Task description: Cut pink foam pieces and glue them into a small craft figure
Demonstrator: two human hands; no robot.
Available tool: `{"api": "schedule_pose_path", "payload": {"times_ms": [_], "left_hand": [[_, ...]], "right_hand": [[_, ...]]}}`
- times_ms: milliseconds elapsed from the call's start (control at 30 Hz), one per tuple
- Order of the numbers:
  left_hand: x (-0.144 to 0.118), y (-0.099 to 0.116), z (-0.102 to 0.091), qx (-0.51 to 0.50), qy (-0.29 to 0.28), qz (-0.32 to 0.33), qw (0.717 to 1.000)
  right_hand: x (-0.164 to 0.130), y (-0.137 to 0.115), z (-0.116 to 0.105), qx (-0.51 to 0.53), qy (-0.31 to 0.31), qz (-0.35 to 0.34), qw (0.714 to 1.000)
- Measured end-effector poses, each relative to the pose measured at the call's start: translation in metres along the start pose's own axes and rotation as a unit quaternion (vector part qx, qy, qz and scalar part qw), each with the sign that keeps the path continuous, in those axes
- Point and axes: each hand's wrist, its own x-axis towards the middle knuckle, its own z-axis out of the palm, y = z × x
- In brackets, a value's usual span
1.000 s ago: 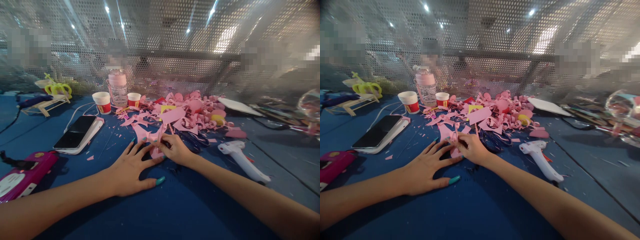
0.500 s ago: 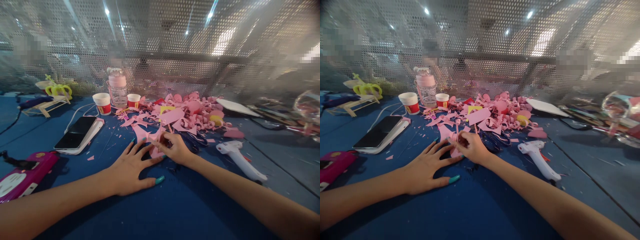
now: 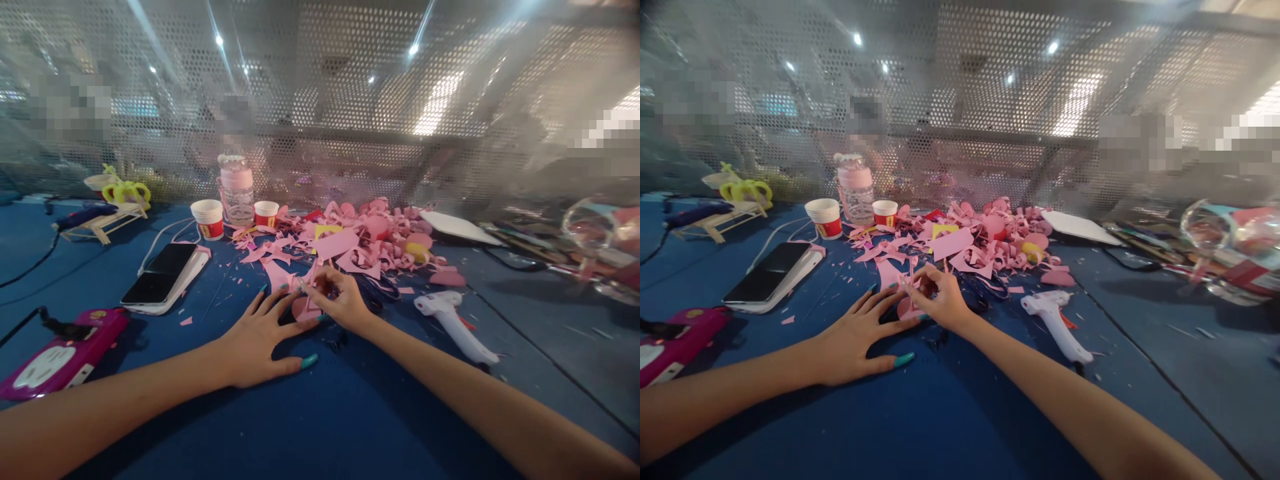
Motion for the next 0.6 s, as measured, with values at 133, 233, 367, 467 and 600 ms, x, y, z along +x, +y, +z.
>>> {"api": "schedule_pose_path", "payload": {"times_ms": [133,233,367,467,600], "left_hand": [[-0.001,0.0,-0.001,0.011,0.03,0.02,0.999],[-0.003,0.001,-0.004,0.017,0.074,0.043,0.996],[-0.007,0.003,-0.008,-0.024,0.186,0.052,0.981],[-0.008,0.003,-0.009,-0.078,0.259,0.027,0.962],[0.003,0.001,-0.005,-0.125,0.292,-0.037,0.947]], "right_hand": [[0.0,0.0,-0.001,0.027,-0.008,0.007,1.0],[0.0,0.0,-0.004,0.058,0.0,-0.004,0.998],[-0.001,0.002,-0.006,0.097,-0.004,-0.019,0.995],[-0.001,0.004,-0.006,0.106,-0.011,-0.024,0.994],[0.0,0.005,-0.005,0.095,-0.011,-0.028,0.995]]}}
